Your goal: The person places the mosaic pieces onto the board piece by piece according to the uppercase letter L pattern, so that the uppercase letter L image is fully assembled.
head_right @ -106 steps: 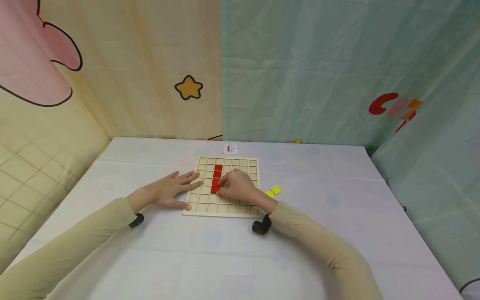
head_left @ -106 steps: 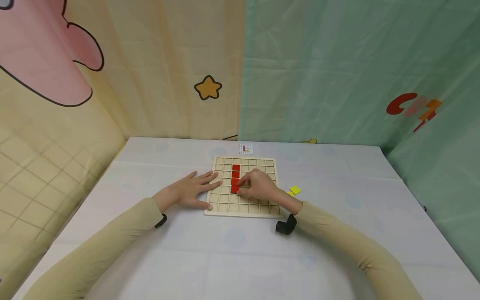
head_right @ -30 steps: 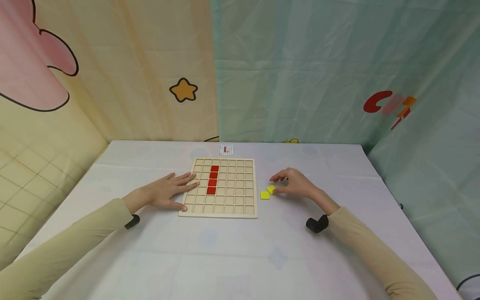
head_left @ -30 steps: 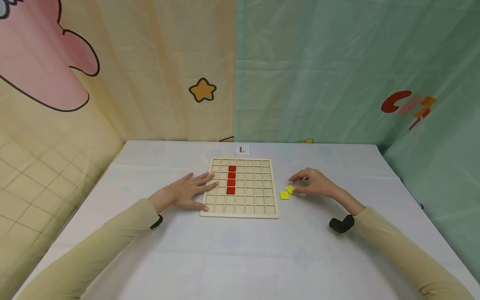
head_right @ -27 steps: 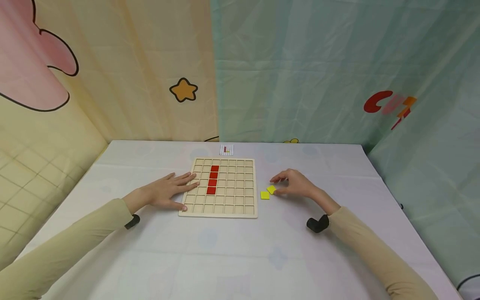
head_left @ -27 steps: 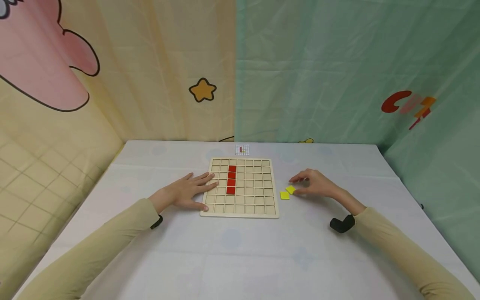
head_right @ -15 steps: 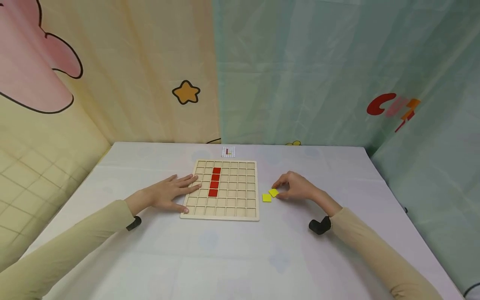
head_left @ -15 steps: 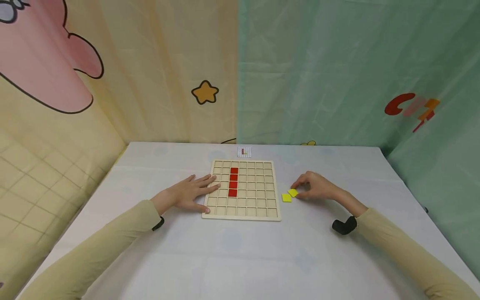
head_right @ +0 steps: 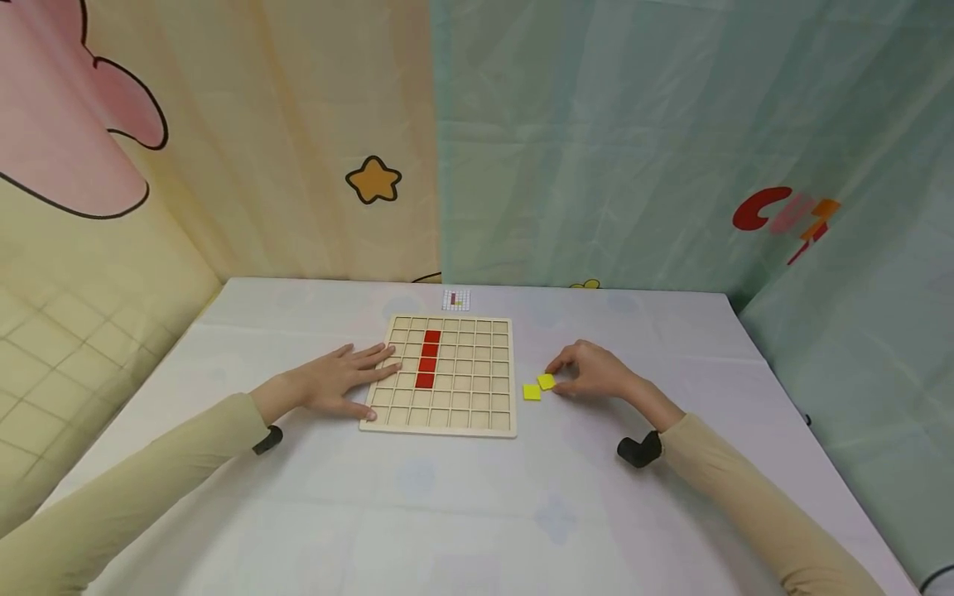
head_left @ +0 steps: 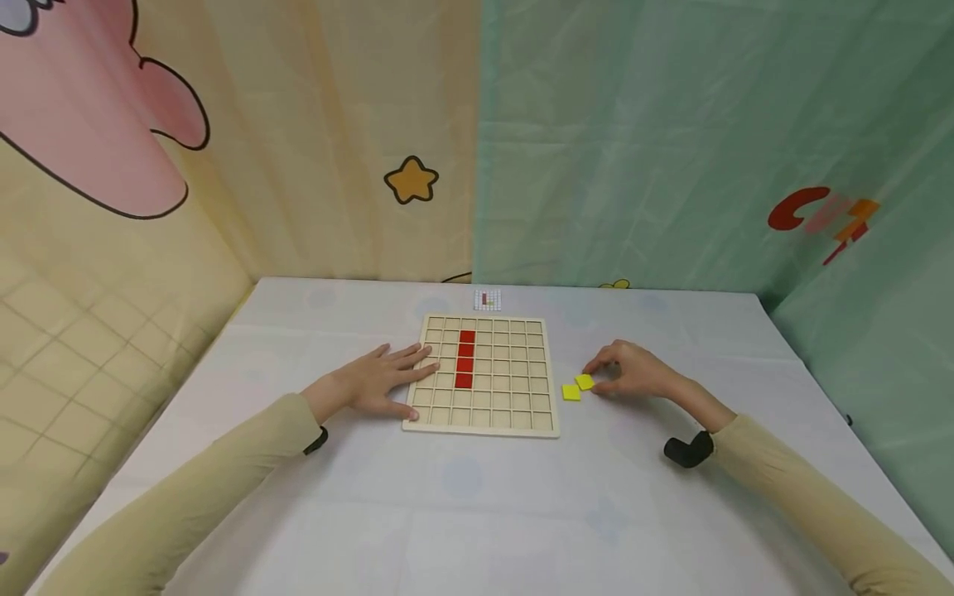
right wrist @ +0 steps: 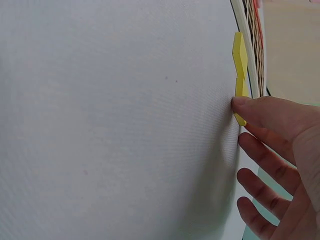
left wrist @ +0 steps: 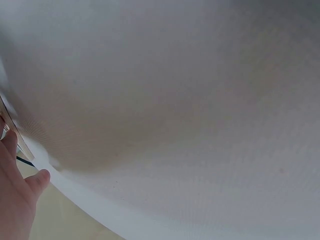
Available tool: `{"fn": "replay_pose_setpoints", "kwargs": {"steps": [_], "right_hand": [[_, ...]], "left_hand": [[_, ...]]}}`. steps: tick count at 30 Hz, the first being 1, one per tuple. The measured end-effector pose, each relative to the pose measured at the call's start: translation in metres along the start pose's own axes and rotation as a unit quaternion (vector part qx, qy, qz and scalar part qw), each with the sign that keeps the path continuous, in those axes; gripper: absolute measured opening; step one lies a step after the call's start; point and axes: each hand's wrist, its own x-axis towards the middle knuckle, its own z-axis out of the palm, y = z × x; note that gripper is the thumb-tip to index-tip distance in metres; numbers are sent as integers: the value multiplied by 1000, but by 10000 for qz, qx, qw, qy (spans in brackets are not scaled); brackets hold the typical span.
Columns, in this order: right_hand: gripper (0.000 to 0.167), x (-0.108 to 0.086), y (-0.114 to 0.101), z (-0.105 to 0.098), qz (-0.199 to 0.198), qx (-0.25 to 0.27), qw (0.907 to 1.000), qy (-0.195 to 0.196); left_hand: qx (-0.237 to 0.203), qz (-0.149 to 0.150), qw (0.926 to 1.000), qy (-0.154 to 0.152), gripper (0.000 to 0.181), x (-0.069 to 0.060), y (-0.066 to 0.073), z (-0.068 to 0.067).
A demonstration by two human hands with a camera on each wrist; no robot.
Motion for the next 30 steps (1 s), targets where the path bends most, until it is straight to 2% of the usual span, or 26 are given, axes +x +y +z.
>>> {"fn": "replay_pose_setpoints", "kwargs": {"steps": [10,15,24,30], "right_hand": [[24,0,-2,-1,235,-288,9990,251],[25,2,-7,-3,354,-365,9983,287],[25,15,-30,-10,324,-491,9964,609],[25,26,-50,-4,181,-447,9959,761]], "left_hand": [[-15,-3,10000,18,86,2,-2,-2],[-24,-29,10000,-76,86,1,-1,-2],[16,-45,10000,-8,86,-1,0,-4],[-34,-28,10000,-54,86,-1,1,-3]]}}
